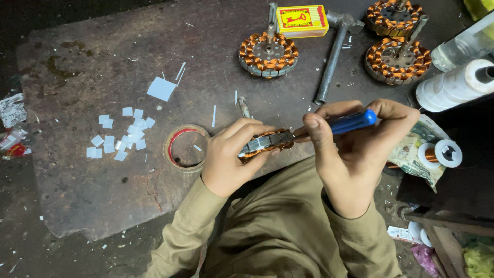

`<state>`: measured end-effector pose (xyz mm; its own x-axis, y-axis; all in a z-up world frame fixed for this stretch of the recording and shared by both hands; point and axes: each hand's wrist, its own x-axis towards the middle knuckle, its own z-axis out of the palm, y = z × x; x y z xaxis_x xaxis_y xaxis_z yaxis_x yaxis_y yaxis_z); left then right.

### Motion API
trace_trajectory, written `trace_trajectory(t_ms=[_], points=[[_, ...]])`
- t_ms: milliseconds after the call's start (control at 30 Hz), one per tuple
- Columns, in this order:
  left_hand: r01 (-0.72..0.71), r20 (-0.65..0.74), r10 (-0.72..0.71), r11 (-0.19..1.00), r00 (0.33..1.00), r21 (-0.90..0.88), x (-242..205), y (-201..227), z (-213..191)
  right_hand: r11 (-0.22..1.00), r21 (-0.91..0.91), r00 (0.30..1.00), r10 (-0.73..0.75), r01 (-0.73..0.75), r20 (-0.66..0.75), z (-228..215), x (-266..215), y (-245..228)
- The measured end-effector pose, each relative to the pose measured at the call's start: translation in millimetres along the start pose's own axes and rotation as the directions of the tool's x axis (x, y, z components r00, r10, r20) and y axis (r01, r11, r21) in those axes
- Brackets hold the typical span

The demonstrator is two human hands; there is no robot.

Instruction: The person assembles a cylindrical electrical component by inserting small white rectangular pieces into slots between copper windings. They use a blue-handled screwdriver to press the pieces into place and rotate the component to access different sections.

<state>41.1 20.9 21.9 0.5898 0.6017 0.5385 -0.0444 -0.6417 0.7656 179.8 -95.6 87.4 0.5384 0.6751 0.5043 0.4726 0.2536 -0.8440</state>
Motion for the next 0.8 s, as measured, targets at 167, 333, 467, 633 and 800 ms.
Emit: trace_trajectory(t_ms=[167,333,467,633,800], points=[[-0.003,0.019,0.003,1.0,1.0,0.014,-0.9,-1.3,-1.2,0.98,-0.169,0.994,-0.097,0.106,0.056,4.3,3.9,-3.2],[-0.009,0.002,0.009,1.0,1.0,-0.016,0.9,-4.0,-2.6,0.866,-0.455,0.977,-0.163,0.209,0.138,1.7,6.6,-4.3],[0.002,0.002,-0.002,1.0,1.0,-0.015,-0.9,-4.0,-0.5,0.919,-0.27,0.956,-0.291,0.289,0.031,8.5,-17.1,7.3],[0.049,0.004,-0.049,0.999,0.999,0.012,-1.0,-5.4,-0.4,0.94,-0.175,0.92,-0.326,0.292,-0.216,22.9,-49.5,31.4],[0.011,0.034,-0.01,1.0,0.999,-0.005,4.2,-4.2,-1.7,0.916,-0.4,0.948,-0.153,0.03,-0.279,33.7,-63.5,48.6]])
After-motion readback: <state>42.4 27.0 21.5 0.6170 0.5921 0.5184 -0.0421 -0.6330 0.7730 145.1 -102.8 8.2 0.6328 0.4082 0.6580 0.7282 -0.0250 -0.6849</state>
